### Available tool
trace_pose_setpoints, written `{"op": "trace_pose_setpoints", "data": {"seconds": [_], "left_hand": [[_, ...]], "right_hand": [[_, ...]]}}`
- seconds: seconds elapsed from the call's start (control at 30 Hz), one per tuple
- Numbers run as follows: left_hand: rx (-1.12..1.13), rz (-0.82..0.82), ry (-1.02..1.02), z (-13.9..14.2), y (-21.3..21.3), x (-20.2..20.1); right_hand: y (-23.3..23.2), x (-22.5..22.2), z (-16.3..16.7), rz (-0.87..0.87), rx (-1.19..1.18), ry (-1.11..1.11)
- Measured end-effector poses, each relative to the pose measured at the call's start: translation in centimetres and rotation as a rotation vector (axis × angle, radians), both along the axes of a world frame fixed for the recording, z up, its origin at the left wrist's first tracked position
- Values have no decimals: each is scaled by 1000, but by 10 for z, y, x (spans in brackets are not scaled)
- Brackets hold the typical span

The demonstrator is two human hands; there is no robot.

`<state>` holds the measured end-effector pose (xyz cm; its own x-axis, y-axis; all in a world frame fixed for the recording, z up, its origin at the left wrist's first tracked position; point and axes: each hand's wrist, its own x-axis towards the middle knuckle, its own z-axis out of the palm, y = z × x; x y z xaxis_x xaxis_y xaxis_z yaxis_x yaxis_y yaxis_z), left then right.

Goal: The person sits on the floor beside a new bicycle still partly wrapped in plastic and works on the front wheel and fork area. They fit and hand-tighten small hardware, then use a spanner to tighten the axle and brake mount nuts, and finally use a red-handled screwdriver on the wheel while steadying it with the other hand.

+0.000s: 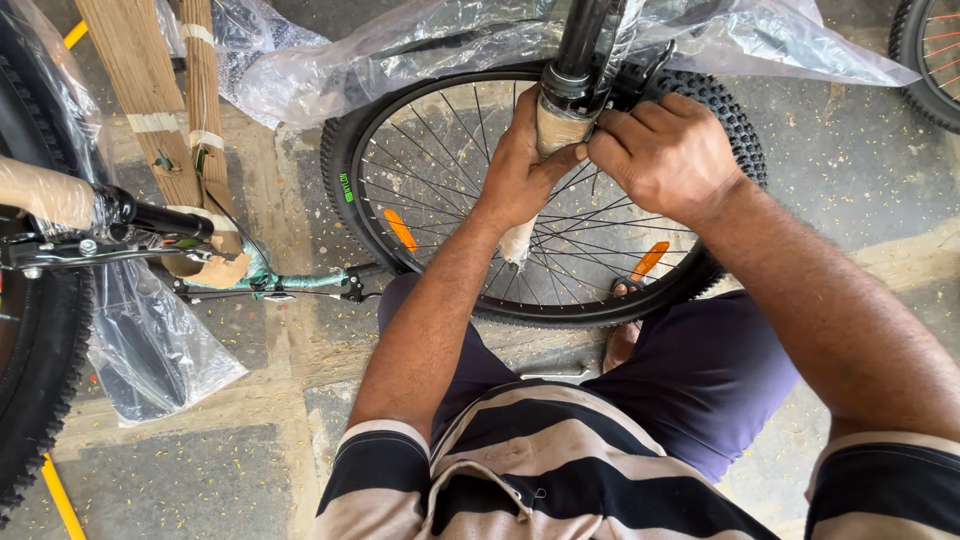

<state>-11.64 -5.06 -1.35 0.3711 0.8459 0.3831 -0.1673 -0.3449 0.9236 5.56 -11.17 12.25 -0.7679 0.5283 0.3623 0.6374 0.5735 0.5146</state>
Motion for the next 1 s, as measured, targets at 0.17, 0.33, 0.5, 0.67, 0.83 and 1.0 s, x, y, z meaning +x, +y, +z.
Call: {"op": "trace_pose_setpoints", "data": {"seconds": [0.17, 0.33, 0.5, 0.67, 0.83, 1.0], "left_hand": [[9, -2, 8, 1, 0, -1], [-13, -14, 6, 4, -1, -1], [-21, -10, -5, 7, -1, -1], [-38, -16, 3, 5, -1, -1], [6, -6, -7, 2, 0, 0], [-5, -8, -14, 2, -2, -1]], "right_hand": [[2, 0, 1, -36, 21, -124], [2, 1, -2, 18, -15, 64], [-1, -1, -1, -12, -56, 102], [1, -1, 2, 1, 14, 18], [5, 3, 0, 21, -49, 54], [6, 5, 0, 33, 45, -111]]}}
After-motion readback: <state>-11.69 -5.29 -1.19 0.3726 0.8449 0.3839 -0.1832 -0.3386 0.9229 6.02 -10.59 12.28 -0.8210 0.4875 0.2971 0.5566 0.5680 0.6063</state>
